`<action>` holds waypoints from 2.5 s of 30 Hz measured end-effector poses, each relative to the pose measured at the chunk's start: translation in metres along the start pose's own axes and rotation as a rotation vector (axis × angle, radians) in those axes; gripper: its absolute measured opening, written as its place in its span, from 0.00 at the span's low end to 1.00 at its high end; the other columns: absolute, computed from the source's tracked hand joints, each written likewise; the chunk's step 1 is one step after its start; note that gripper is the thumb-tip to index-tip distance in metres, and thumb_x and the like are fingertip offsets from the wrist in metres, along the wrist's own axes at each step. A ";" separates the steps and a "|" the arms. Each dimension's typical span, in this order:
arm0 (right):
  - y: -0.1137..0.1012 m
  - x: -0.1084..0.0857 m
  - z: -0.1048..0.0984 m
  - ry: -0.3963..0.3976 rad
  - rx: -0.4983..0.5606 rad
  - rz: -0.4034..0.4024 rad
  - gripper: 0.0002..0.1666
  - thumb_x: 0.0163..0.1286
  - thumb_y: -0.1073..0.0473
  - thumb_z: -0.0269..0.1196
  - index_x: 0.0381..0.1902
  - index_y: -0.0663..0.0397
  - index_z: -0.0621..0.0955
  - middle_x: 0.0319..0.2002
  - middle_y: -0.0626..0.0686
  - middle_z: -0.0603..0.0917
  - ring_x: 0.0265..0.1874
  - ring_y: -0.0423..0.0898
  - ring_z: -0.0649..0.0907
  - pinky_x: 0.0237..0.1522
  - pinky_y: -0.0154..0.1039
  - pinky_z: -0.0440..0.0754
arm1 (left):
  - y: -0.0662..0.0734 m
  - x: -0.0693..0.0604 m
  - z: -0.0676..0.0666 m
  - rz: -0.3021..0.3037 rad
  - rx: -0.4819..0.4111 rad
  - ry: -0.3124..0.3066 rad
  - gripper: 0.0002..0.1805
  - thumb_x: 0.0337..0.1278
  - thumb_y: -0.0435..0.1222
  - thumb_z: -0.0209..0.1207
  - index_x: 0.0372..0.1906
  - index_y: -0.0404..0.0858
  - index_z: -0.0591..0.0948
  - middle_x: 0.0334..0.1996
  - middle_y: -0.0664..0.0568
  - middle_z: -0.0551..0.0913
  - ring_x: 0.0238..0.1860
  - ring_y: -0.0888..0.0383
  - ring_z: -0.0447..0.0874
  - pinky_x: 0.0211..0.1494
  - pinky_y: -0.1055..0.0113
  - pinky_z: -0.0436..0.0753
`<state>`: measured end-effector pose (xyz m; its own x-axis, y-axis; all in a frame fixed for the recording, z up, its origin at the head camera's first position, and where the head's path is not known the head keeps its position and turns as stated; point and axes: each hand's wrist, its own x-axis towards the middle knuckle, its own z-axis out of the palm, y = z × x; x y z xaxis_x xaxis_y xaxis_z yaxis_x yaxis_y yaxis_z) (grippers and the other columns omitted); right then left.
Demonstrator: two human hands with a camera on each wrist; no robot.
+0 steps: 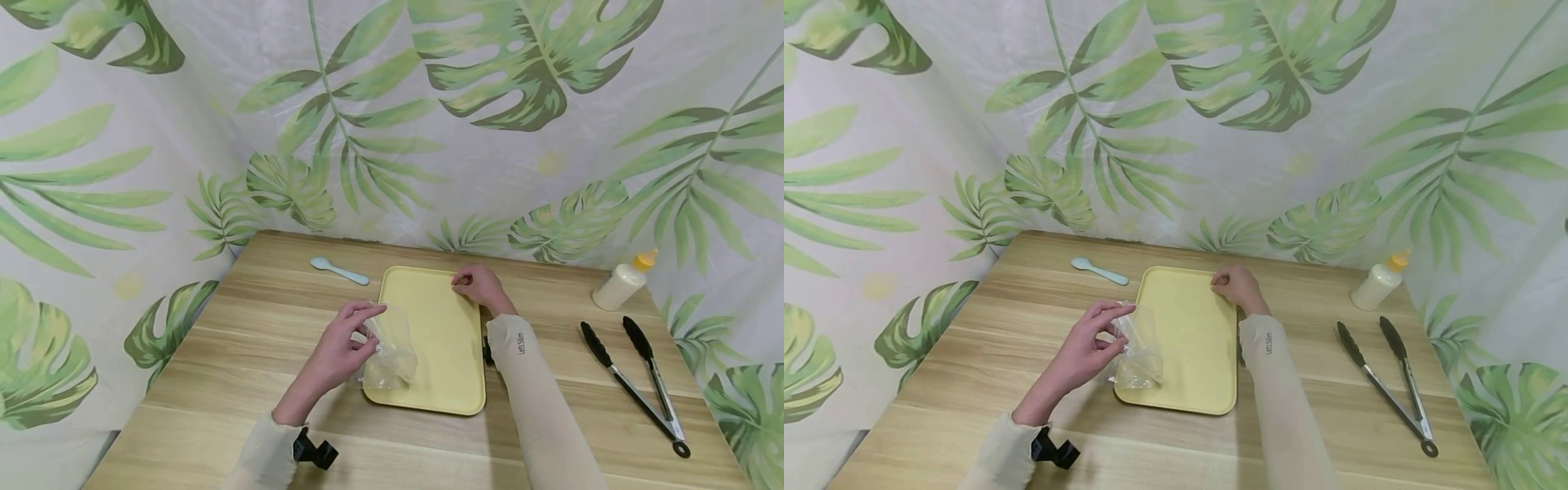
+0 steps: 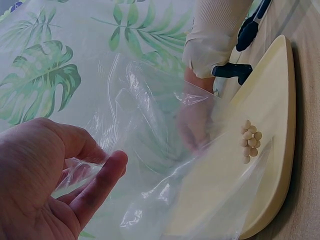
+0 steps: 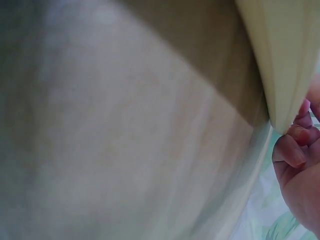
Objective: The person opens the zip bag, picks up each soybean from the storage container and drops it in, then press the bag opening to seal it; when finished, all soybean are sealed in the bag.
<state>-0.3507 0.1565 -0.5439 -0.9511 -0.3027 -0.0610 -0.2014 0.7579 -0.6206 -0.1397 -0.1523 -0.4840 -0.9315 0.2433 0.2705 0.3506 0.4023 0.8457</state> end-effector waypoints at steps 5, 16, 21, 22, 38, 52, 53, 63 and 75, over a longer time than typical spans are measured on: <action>-0.001 0.000 0.000 -0.004 -0.038 0.001 0.04 0.71 0.56 0.70 0.37 0.50 0.89 0.30 0.47 0.80 0.31 0.45 0.76 0.39 0.40 0.72 | 0.000 0.000 0.000 0.003 0.004 0.002 0.31 0.59 0.21 0.62 0.69 0.37 0.78 0.63 0.45 0.73 0.40 0.57 0.84 0.38 0.72 0.90; 0.002 -0.007 -0.003 0.012 0.026 -0.028 0.05 0.71 0.59 0.69 0.37 0.55 0.88 0.32 0.49 0.80 0.31 0.44 0.76 0.37 0.37 0.74 | 0.002 0.001 0.001 0.015 0.000 -0.007 0.31 0.59 0.21 0.62 0.69 0.36 0.78 0.62 0.44 0.73 0.40 0.59 0.83 0.38 0.71 0.90; -0.004 -0.014 -0.006 0.015 0.062 -0.028 0.05 0.72 0.59 0.68 0.39 0.55 0.88 0.32 0.49 0.78 0.31 0.44 0.75 0.34 0.36 0.74 | 0.002 0.001 0.001 0.010 0.003 -0.007 0.31 0.60 0.21 0.62 0.69 0.39 0.78 0.63 0.45 0.73 0.40 0.55 0.84 0.38 0.71 0.90; -0.006 -0.016 -0.007 0.012 0.068 -0.030 0.05 0.72 0.59 0.68 0.40 0.55 0.88 0.32 0.49 0.78 0.31 0.44 0.74 0.33 0.36 0.74 | 0.002 0.001 0.001 0.009 0.004 -0.006 0.31 0.60 0.21 0.62 0.70 0.39 0.78 0.63 0.45 0.72 0.40 0.55 0.84 0.38 0.71 0.90; -0.049 -0.046 -0.020 0.068 0.058 -0.200 0.05 0.71 0.58 0.69 0.38 0.54 0.89 0.31 0.49 0.78 0.28 0.44 0.70 0.31 0.36 0.69 | 0.003 0.003 0.003 0.015 0.016 -0.010 0.31 0.59 0.21 0.63 0.69 0.38 0.78 0.63 0.44 0.73 0.40 0.58 0.84 0.38 0.72 0.90; -0.080 -0.075 -0.024 0.061 0.118 -0.311 0.04 0.70 0.59 0.70 0.35 0.53 0.87 0.29 0.48 0.75 0.26 0.44 0.69 0.29 0.33 0.68 | 0.003 0.002 0.004 0.004 -0.001 -0.020 0.31 0.60 0.21 0.63 0.69 0.35 0.77 0.63 0.44 0.72 0.41 0.55 0.84 0.38 0.71 0.90; -0.082 -0.077 -0.024 0.062 0.119 -0.320 0.04 0.70 0.59 0.70 0.35 0.53 0.87 0.29 0.48 0.75 0.26 0.44 0.70 0.29 0.33 0.68 | 0.003 0.002 0.004 0.003 0.000 -0.019 0.31 0.60 0.21 0.63 0.69 0.36 0.77 0.63 0.45 0.72 0.41 0.55 0.84 0.38 0.71 0.90; -0.100 -0.096 -0.028 0.043 0.132 -0.397 0.03 0.69 0.61 0.71 0.36 0.55 0.88 0.29 0.48 0.75 0.26 0.43 0.70 0.29 0.32 0.69 | 0.004 0.004 0.005 0.005 0.013 -0.017 0.31 0.61 0.22 0.63 0.69 0.40 0.78 0.63 0.45 0.73 0.40 0.56 0.84 0.38 0.72 0.90; -0.115 -0.111 -0.029 0.041 0.137 -0.462 0.02 0.67 0.61 0.72 0.34 0.50 0.87 0.27 0.45 0.75 0.25 0.41 0.70 0.28 0.31 0.69 | 0.004 0.005 0.006 0.004 0.020 -0.021 0.31 0.61 0.23 0.63 0.70 0.40 0.78 0.63 0.45 0.73 0.40 0.56 0.84 0.38 0.72 0.90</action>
<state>-0.2286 0.1194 -0.4434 -0.7785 -0.5646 0.2742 -0.5748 0.4659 -0.6727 -0.1424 -0.1446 -0.4822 -0.9281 0.2629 0.2637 0.3559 0.4185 0.8356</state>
